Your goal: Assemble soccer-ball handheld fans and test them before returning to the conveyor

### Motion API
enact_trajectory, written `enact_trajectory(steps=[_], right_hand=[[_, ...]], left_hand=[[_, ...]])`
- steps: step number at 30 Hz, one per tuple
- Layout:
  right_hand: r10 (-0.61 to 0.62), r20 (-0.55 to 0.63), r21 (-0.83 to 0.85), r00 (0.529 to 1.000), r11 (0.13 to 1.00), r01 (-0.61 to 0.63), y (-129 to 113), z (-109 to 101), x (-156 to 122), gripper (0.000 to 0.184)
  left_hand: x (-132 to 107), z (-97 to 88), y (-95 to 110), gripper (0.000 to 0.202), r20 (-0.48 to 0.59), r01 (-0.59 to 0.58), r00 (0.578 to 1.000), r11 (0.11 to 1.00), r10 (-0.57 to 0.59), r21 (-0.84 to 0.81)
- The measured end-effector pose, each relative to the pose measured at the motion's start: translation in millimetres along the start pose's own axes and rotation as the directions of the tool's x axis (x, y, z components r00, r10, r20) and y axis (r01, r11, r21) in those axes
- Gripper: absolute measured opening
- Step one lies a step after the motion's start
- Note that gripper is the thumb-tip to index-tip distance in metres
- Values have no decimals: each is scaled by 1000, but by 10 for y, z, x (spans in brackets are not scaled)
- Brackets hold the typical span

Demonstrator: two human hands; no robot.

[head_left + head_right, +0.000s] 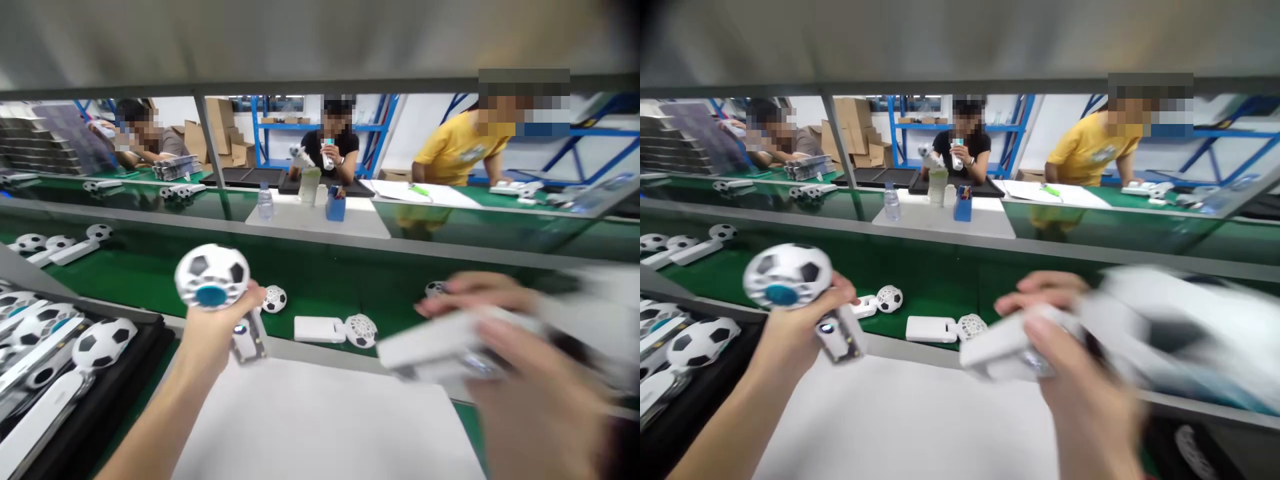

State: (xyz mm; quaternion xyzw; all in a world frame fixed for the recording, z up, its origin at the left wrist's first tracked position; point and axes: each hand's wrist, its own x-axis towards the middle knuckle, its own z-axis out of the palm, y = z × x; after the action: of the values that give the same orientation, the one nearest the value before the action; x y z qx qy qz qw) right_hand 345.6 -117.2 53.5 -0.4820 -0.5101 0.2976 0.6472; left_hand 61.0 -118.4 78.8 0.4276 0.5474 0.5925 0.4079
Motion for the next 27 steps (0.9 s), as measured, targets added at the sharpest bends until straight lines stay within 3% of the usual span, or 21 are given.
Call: enact_trajectory(steps=[3, 6, 8, 11, 14, 16, 19, 21, 22, 24, 27], right_hand=[[160, 44, -228, 986, 963, -146, 249, 289, 445, 24], [352, 83, -482, 932, 833, -272, 596, 533, 886, 21], [449, 93, -621, 889, 724, -301, 747, 591, 1024, 22], [532, 123, -765, 838, 589, -261, 800, 565, 990, 27], [527, 184, -848, 830, 511, -137, 712, 513, 782, 32], [490, 291, -859, 822, 512, -1, 640, 502, 584, 36], [480, 509, -807, 714, 555, 202, 584, 516, 245, 31], [493, 585, -777, 645, 568, 271, 577, 518, 48, 28], [494, 598, -771, 632, 571, 283, 571, 507, -26, 27], [473, 603, -758, 642, 590, 277, 533, 455, -117, 26], [400, 574, -709, 714, 679, 190, 400, 306, -132, 25]], left_hand=[[480, 280, -119, 26, 98, 37, 994, 997, -43, 67], [1007, 591, -221, 18, 164, 49, 984, 989, -72, 137], [1297, 743, -317, 21, 169, 74, 980, 980, -106, 184], [1573, 835, -519, 25, 181, 98, 973, 968, -142, 232], [1688, 813, -745, 29, 143, 131, 974, 951, -176, 280], [1716, 790, -875, 32, 115, 148, 974, 936, -194, 318], [1721, 792, -1022, 35, 90, 172, 971, 905, -223, 389], [1701, 816, -1095, 36, 81, 189, 965, 876, -249, 443], [1684, 829, -1124, 37, 81, 196, 961, 860, -263, 471], [1634, 850, -1173, 37, 92, 197, 954, 828, -285, 525], [1525, 863, -1225, 36, 126, 141, 956, 793, -264, 593]])
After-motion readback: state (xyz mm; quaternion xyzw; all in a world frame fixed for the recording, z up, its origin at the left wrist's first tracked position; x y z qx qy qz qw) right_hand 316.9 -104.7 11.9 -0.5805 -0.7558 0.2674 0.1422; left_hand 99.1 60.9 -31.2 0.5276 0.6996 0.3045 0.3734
